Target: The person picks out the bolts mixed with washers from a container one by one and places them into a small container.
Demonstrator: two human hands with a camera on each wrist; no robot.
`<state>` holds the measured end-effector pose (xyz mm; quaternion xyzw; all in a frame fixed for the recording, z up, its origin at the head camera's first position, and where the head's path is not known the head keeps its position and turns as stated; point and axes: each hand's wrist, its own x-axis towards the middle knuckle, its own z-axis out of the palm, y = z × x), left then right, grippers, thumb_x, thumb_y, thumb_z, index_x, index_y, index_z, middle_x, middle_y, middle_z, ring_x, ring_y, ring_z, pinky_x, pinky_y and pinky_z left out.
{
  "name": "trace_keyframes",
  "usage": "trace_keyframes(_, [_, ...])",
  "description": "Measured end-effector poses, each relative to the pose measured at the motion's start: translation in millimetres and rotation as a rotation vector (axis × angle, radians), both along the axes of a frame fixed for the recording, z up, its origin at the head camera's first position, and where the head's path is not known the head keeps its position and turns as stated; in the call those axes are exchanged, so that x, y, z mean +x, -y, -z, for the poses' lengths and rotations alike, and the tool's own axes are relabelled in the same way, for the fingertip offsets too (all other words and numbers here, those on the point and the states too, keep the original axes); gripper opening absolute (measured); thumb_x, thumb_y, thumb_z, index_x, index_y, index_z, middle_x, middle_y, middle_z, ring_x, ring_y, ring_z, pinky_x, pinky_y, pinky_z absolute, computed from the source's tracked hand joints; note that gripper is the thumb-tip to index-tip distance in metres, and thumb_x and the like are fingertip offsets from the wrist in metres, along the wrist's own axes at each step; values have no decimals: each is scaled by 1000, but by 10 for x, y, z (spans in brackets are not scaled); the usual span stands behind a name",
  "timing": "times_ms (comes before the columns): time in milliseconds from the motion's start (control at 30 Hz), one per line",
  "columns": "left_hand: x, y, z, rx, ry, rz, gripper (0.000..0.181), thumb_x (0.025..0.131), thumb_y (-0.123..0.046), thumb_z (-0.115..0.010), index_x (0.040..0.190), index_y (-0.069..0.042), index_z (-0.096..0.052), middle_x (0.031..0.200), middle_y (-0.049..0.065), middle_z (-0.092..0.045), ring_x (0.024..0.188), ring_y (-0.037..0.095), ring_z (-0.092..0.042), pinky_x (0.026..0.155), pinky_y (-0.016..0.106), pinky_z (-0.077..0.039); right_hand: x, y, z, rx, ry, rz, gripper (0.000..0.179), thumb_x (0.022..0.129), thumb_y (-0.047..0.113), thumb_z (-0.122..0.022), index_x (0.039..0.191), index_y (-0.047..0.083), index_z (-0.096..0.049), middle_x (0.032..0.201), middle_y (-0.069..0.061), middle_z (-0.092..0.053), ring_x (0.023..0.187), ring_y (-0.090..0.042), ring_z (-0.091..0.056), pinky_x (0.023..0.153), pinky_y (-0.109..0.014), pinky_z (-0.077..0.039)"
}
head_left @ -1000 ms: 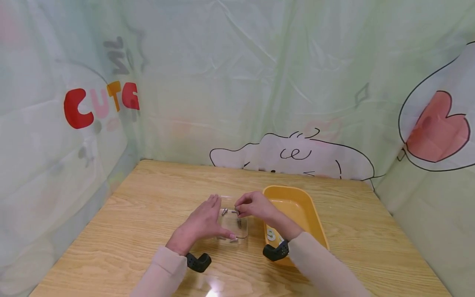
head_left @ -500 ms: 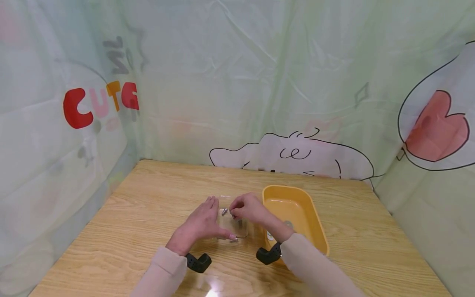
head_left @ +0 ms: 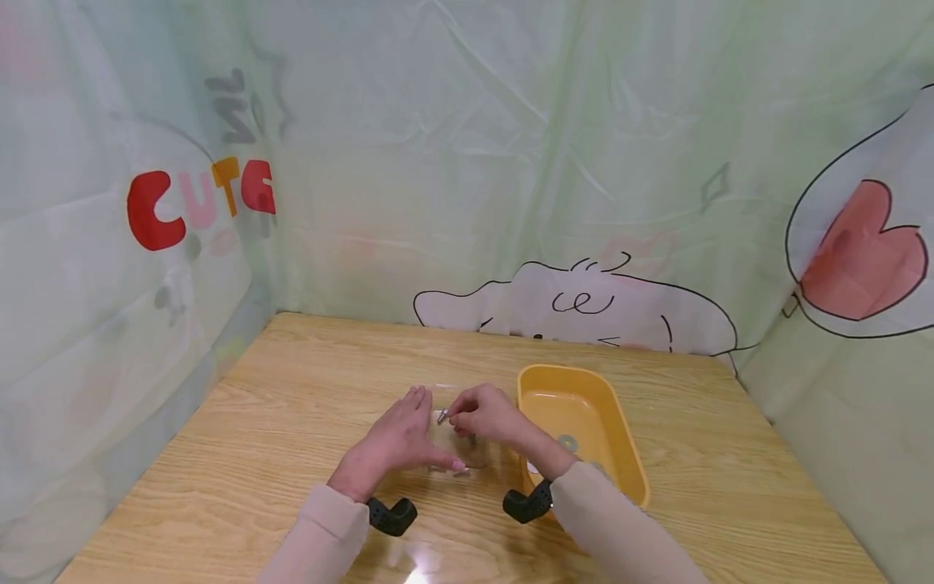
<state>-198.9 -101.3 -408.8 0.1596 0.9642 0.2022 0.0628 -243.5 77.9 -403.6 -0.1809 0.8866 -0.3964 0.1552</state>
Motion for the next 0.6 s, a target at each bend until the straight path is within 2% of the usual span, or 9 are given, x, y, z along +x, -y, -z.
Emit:
trace_keyframes(167, [-5, 7, 20, 1, 25, -9, 127, 70, -71, -75, 154, 7, -21, 162, 26, -19, 153, 38, -17, 124, 49, -23, 1, -51, 3, -103, 36, -7, 18, 95, 9, -63, 106, -2, -71, 97, -14, -73, 81, -16, -70, 81, -34, -62])
trace_keyframes(300, [8, 24, 42, 43, 36, -19, 129, 69, -69, -77, 154, 8, -19, 162, 27, -17, 153, 37, -15, 124, 49, -22, 11, -115, -19, -182, 55, -9, 20, 95, 8, -62, 106, -7, -69, 101, -21, -72, 82, -19, -71, 81, -37, -62])
trace_keyframes(467, [34, 55, 62, 88, 40, -41, 129, 69, -66, -80, 155, 8, -18, 163, 27, -15, 153, 37, -14, 125, 49, -21, 9, -238, -60, -246, 74, 17, 22, 97, 8, -60, 108, -11, -67, 101, -25, -71, 85, -27, -73, 84, -43, -61])
trace_keyframes(600, [44, 74, 56, 102, 23, -45, 123, 73, -63, -78, 155, 6, -18, 164, 24, -14, 154, 36, -14, 125, 49, -20, 25, -371, -119, -262, 62, 40, 25, 98, 9, -59, 110, -12, -65, 103, -27, -69, 87, -30, -73, 86, -47, -60])
